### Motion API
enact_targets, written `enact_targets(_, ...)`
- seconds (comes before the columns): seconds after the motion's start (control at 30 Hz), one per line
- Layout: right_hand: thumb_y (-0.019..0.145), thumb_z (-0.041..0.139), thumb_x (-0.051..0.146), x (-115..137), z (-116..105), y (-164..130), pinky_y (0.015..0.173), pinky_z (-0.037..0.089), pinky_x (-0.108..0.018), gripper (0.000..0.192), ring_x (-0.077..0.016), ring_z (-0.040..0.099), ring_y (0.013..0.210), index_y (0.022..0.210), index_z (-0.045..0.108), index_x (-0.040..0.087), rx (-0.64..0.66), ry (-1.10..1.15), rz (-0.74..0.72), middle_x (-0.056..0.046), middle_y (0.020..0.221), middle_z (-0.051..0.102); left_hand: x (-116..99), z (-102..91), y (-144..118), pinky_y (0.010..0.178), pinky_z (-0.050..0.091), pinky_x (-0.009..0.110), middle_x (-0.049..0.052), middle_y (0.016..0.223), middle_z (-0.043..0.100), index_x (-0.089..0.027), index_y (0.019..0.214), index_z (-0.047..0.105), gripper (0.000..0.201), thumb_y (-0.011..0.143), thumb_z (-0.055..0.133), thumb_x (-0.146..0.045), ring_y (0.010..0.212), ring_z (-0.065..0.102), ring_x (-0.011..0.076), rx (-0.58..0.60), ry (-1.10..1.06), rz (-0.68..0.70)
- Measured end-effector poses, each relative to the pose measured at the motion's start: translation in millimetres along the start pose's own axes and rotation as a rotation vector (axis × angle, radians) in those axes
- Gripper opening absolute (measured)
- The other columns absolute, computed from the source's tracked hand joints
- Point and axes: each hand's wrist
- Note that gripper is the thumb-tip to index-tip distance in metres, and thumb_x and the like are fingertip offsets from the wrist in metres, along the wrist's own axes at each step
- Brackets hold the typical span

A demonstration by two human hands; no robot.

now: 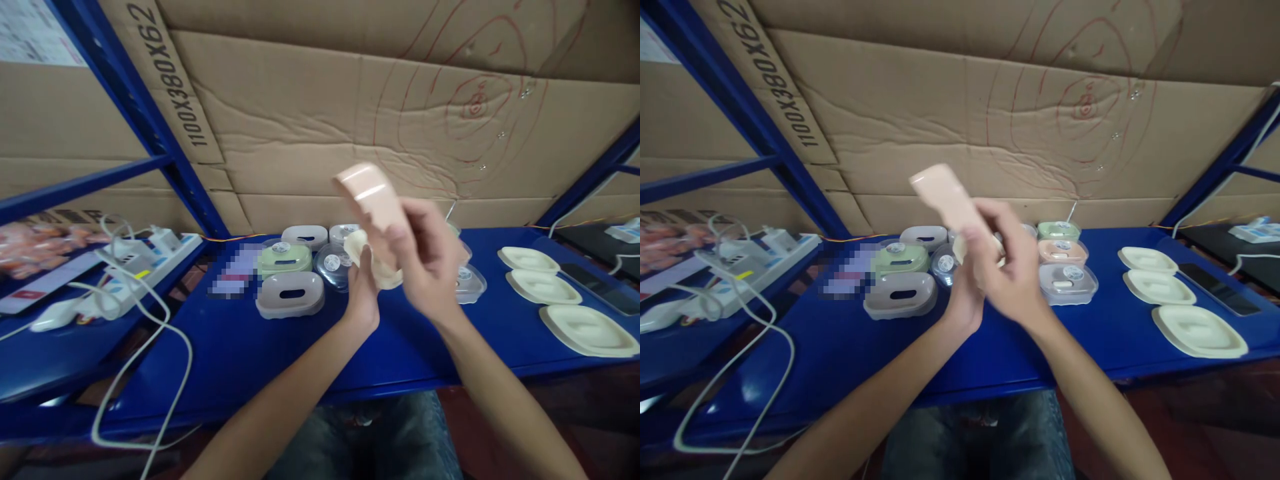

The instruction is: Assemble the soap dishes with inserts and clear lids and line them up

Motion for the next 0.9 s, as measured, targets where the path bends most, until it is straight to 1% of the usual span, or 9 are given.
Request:
enact_targets(0.07,0.113,0.060,0.046,-24.7,-18.0,1.6,0.090,0.061,-0.042,0.030,-0.0234,0.074,0.103,0.134,0.069,0.027,-0.131,-0.093,-0.013,-0.006,0.119,0.077,-6.0,0.4,2.5,0.127,0.051,0.045,0.009,0.152,0.073,-0.027,0.145,0.070,0.044,0.109,0.068,-0.052,0.149,0.065,0.0303,-0.003,0.009,0.073)
enact_targets(0.13,0.112,0.060,0.049,-47.7,-27.4,-2.8,0.089,0.061,-0.044,0.033,-0.0244,0.074,0.100,0.136,0.067,0.028,-0.166,-0.178,0.002,-0.007,0.118,0.077,-10.9,0.7,7.0,0.126,0.052,0.047,0.012,0.153,0.073,-0.025,0.144,0.071,0.045,0.107,0.071,-0.052,0.151,0.063,0.0318,0.018,0.013,0.142)
enact_targets(0.27,0.111,0.058,0.050,-68.2,-24.2,-16.9,0.093,0.058,-0.051,0.034,-0.0290,0.069,0.100,0.135,0.070,0.028,-0.017,-0.375,0.007,-0.009,0.111,0.077,-20.2,2.1,12.7,0.122,0.056,0.049,0.012,0.146,0.077,-0.023,0.138,0.075,0.044,0.107,0.071,-0.053,0.152,0.062,0.0341,0.224,-0.028,0.244)
enact_targets(0.37,0.112,0.055,0.046,-67.0,-13.4,-24.1,0.102,0.054,-0.055,0.036,-0.0308,0.066,0.105,0.139,0.071,0.027,0.144,-0.441,-0.028,-0.010,0.115,0.077,-27.2,3.4,9.5,0.119,0.059,0.050,0.012,0.141,0.078,-0.023,0.132,0.078,0.049,0.106,0.067,-0.063,0.153,0.060,0.0368,0.376,-0.044,0.221)
enact_targets(0.43,0.113,0.054,0.044,-66.1,-7.3,-27.9,0.106,0.053,-0.055,0.038,-0.0310,0.065,0.111,0.143,0.071,0.027,0.184,-0.447,-0.032,-0.011,0.119,0.074,-30.8,4.1,6.2,0.117,0.061,0.049,0.011,0.137,0.079,-0.023,0.126,0.079,0.050,0.104,0.066,-0.066,0.152,0.061,0.0375,0.407,-0.009,0.195)
enact_targets(0.6,0.111,0.056,0.041,-68.8,-0.7,-36.7,0.110,0.052,-0.055,0.042,-0.0313,0.062,0.121,0.149,0.070,0.028,0.226,-0.487,-0.057,-0.013,0.128,0.063,-30.8,3.4,5.8,0.118,0.058,0.042,0.008,0.129,0.081,-0.024,0.108,0.078,0.033,0.097,0.076,-0.056,0.147,0.066,0.0338,0.405,0.073,0.192)
enact_targets(0.77,0.108,0.057,0.038,-66.9,1.3,-39.2,0.109,0.053,-0.055,0.036,-0.0316,0.063,0.119,0.136,0.075,0.023,0.259,-0.434,-0.128,-0.014,0.126,0.066,-28.8,-1.9,14.1,0.117,0.057,0.040,0.008,0.112,0.082,-0.017,0.101,0.075,0.026,0.087,0.089,-0.035,0.134,0.074,0.0306,0.256,0.005,0.219)
enact_targets(0.83,0.106,0.058,0.037,-63.9,1.2,-38.9,0.110,0.053,-0.055,0.031,-0.0317,0.064,0.122,0.129,0.074,0.024,0.200,-0.383,-0.137,-0.014,0.126,0.068,-31.6,-3.8,16.7,0.115,0.058,0.039,0.007,0.108,0.083,-0.016,0.103,0.076,0.026,0.085,0.088,-0.031,0.130,0.076,0.0297,0.233,-0.008,0.220)
enact_targets(0.9,0.105,0.059,0.037,-62.9,0.5,-37.9,0.114,0.051,-0.059,0.028,-0.0336,0.064,0.128,0.126,0.073,0.025,0.061,-0.408,-0.072,-0.014,0.129,0.068,-35.3,-4.6,18.6,0.113,0.059,0.039,0.008,0.111,0.084,-0.016,0.111,0.077,0.030,0.085,0.086,-0.027,0.128,0.076,0.0297,0.229,-0.010,0.220)
Point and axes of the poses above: each hand's wrist, its own y-axis towards the middle knuckle, its own z-axis out of the palm, x = y × z
